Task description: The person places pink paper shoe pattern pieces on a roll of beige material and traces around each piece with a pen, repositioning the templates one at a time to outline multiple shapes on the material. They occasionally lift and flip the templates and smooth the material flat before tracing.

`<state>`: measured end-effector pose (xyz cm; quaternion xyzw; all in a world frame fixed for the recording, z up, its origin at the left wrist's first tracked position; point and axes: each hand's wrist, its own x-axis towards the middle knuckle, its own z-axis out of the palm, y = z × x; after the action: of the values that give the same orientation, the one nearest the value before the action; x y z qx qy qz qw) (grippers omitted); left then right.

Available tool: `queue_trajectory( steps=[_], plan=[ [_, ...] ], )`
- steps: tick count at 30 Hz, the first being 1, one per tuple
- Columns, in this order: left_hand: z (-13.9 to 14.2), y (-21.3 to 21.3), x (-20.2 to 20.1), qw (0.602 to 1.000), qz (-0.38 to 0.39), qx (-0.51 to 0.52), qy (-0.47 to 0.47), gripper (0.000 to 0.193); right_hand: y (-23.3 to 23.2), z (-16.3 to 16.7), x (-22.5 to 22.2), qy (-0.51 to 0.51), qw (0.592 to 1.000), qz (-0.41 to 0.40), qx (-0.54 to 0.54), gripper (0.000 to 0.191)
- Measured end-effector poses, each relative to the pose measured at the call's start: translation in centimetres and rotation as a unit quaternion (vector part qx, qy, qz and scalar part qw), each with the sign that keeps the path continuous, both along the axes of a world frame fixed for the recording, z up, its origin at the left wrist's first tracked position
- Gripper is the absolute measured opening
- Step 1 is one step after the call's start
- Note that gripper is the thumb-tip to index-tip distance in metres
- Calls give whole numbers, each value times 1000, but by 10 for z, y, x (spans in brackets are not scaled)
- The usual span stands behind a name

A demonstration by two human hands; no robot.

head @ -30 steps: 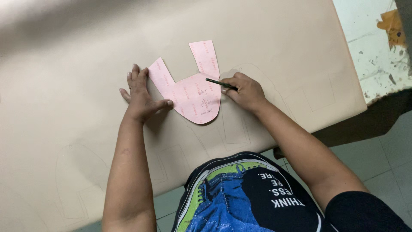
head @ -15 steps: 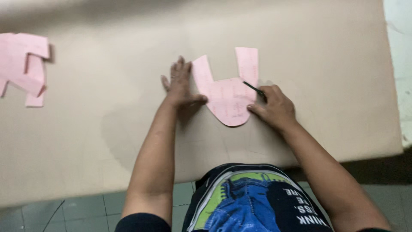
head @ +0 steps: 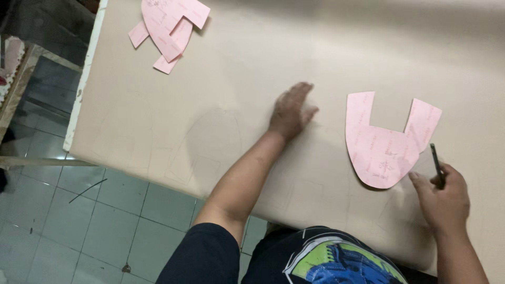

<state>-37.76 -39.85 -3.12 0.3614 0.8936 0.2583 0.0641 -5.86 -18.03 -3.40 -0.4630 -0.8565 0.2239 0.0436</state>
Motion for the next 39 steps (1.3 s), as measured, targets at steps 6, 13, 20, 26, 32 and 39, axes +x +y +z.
queue_trajectory(
  steps=[6,13,20,26,32,39],
  plan=[
    [10,-128,-121,948,307,8,87,63,-54,-14,68,37,997,-68,-23,48],
    [44,-200,-206,921,384,-36,61,96,-96,-41,111,36,987,-152,-45,44],
    [54,-194,-228,918,393,-45,-33,86,-110,-20,79,-97,978,-164,-86,47],
    [30,-175,-201,902,311,272,-123,72,-121,5,70,-39,977,-166,-131,47],
    [23,-154,-115,890,183,374,-187,58,-125,-7,89,-53,977,-159,-128,45],
    [69,-151,-27,727,139,590,-322,47,-121,-9,108,-14,973,-161,-163,45]
  ],
)
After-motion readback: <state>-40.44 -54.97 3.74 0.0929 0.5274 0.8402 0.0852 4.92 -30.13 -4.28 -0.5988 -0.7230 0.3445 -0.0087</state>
